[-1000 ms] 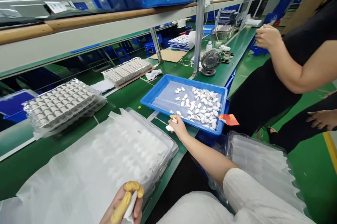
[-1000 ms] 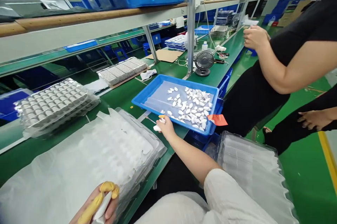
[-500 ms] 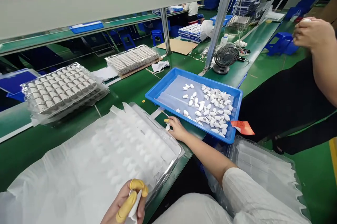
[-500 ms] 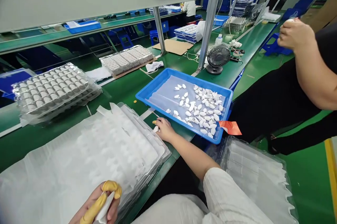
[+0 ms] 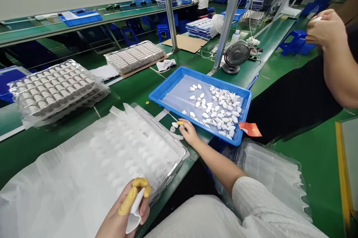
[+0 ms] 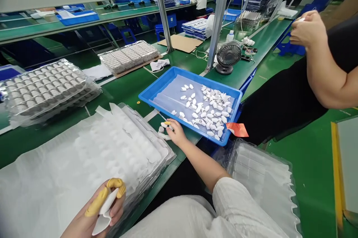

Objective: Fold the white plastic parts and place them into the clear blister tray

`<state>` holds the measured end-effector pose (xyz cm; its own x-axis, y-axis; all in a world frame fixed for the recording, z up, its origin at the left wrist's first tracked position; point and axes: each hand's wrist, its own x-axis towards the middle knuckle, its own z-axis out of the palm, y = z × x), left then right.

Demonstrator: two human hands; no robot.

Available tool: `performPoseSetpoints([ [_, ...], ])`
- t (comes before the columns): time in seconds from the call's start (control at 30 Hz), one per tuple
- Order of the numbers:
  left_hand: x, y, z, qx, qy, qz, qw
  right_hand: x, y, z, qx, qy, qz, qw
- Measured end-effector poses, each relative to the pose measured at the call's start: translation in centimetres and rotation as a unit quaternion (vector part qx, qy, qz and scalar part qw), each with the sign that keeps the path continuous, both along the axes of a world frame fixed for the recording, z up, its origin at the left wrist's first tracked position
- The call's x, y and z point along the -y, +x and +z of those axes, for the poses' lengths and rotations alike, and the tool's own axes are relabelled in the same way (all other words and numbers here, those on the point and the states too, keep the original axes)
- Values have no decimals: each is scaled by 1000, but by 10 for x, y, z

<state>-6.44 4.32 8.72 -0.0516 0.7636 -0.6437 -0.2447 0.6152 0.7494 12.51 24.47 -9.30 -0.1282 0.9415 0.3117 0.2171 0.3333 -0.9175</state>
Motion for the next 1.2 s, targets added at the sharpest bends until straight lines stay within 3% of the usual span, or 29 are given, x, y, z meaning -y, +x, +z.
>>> performPoseSetpoints([
  [0.1,-4,0,-1,49,20,6,999,27,22,24,-37,-39,-27,998],
  [0.23,-7,12,-4,125,85,6,988,87,40,88,-98,-112,-36,988],
  [0.33,-4,21,-9,173,125,15,977,132,31,143,-31,-67,97,992],
  [0.43,10,19,-15,162,146,14,976,167,2,178,103,8,253,962],
  [0.6,55,-16,-19,15,219,-21,975,203,-54,183,191,17,271,943],
  [0.73,89,-57,-25,-1,269,-21,963,212,-93,181,108,-61,351,928],
  [0.83,104,-84,-29,-18,297,-5,955,208,-113,187,93,-89,340,932],
  [1.0,108,-109,-25,-207,303,-52,929,198,-132,192,138,-131,396,898],
  [1.1,103,-112,-21,-310,321,-57,893,200,-141,187,135,-164,355,910],
  [1.2,98,-108,-24,-350,339,-47,872,201,-146,180,152,-153,314,925],
])
